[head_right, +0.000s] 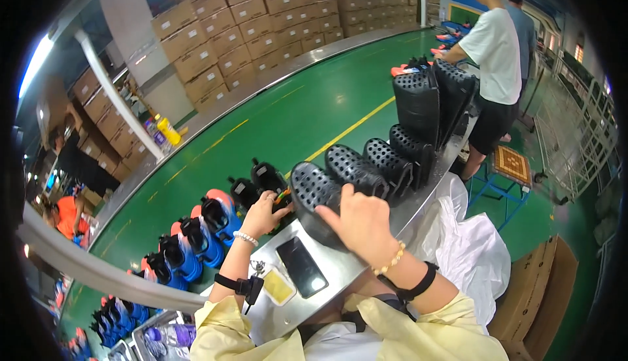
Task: Assembling and inspecting shoes on a production line.
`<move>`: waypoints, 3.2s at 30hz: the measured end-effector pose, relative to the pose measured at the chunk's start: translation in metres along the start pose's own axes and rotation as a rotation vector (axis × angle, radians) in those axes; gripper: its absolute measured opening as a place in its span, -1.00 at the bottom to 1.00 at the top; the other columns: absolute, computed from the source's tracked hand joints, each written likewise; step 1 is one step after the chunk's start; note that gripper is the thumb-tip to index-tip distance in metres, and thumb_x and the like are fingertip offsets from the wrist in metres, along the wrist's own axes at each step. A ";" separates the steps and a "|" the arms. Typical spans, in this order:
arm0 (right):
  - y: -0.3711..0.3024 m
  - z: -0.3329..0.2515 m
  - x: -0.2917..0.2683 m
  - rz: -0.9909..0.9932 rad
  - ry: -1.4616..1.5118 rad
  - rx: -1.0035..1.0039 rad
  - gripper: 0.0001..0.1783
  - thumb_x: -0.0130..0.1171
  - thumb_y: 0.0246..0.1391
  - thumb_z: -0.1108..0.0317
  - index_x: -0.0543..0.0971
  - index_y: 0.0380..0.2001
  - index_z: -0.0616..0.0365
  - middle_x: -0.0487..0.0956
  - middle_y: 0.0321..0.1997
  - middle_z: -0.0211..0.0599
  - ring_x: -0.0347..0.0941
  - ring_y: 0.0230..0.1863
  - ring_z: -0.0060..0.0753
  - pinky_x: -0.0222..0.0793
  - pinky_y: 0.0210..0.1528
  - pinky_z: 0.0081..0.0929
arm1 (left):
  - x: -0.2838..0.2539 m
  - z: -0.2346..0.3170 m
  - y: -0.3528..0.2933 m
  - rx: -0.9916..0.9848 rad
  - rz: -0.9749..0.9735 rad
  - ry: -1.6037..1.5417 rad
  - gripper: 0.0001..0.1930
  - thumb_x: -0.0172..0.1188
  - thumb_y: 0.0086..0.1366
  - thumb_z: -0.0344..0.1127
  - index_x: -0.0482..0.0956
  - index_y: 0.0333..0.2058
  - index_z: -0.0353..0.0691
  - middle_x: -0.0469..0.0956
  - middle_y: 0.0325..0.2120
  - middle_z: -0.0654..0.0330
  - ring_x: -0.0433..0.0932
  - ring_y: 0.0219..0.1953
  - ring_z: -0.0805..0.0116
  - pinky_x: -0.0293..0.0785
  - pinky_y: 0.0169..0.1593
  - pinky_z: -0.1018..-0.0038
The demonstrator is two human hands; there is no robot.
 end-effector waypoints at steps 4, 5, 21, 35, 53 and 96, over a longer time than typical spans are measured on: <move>0.002 -0.006 0.003 0.015 -0.113 -0.037 -0.32 0.20 -0.06 -0.30 0.50 -0.49 0.24 0.55 -0.64 -0.17 0.58 -0.53 -0.16 0.46 -0.46 -0.30 | -0.040 -0.029 -0.027 -0.181 0.374 -0.299 -0.67 0.26 0.14 -0.32 0.52 -0.14 -0.34 0.46 -0.07 -0.05 0.49 -0.03 -0.04 0.43 0.02 0.23; 0.003 -0.006 0.002 0.018 -0.132 -0.039 -0.31 0.20 -0.06 -0.31 0.51 -0.49 0.24 0.56 -0.64 -0.16 0.58 -0.53 -0.15 0.47 -0.46 -0.30 | -0.047 -0.041 -0.034 -0.248 0.554 -0.305 -0.67 0.27 0.13 -0.37 0.51 -0.13 -0.34 0.46 -0.09 -0.04 0.48 -0.03 -0.04 0.42 0.03 0.22; 0.131 -0.155 0.133 -0.820 0.141 -0.151 -0.32 0.40 -0.27 -0.27 0.64 -0.61 0.28 0.62 -0.58 -0.05 0.62 -0.41 -0.06 0.53 -0.27 -0.23 | 0.017 -0.175 -0.024 -0.427 0.389 -0.448 -0.51 0.11 0.31 -0.09 0.51 -0.09 -0.52 0.56 -0.15 -0.29 0.51 -0.01 -0.17 0.41 0.02 0.20; 0.095 -0.201 0.285 -0.292 -0.006 -0.149 -0.71 0.29 -0.08 0.12 0.69 -0.47 0.14 0.66 -0.46 -0.10 0.65 -0.35 -0.13 0.59 -0.29 -0.28 | -0.014 -0.148 -0.035 -0.544 0.302 -0.465 -0.42 -0.04 0.37 0.08 0.58 -0.22 -0.48 0.55 -0.28 -0.34 0.52 -0.11 -0.28 0.40 -0.04 0.06; 0.021 -0.155 0.073 -0.064 0.753 -0.705 -0.61 0.27 0.03 0.31 0.53 -0.06 0.19 0.60 -0.15 -0.04 0.52 -0.05 -0.03 0.46 -0.01 -0.20 | 0.010 -0.175 -0.029 -0.373 0.525 -0.704 -0.69 0.04 0.41 -0.26 0.56 -0.02 -0.32 0.62 -0.13 0.03 0.58 -0.11 0.28 0.46 -0.02 0.39; 0.126 -0.182 0.152 -0.411 0.116 -0.172 -0.68 0.45 -0.17 0.17 0.69 -0.42 0.20 0.66 -0.33 -0.02 0.63 -0.22 -0.05 0.57 -0.16 -0.25 | 0.026 -0.056 -0.076 -0.415 0.330 -0.339 -0.52 0.21 0.19 -0.30 0.43 0.08 -0.31 0.61 -0.27 -0.16 0.60 -0.20 -0.12 0.49 -0.10 0.19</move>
Point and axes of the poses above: each hand's wrist, its own y-axis towards the middle knuckle, its own x-axis out of the palm, z = x × y, the point moved 4 cm from there along y, towards the middle knuckle
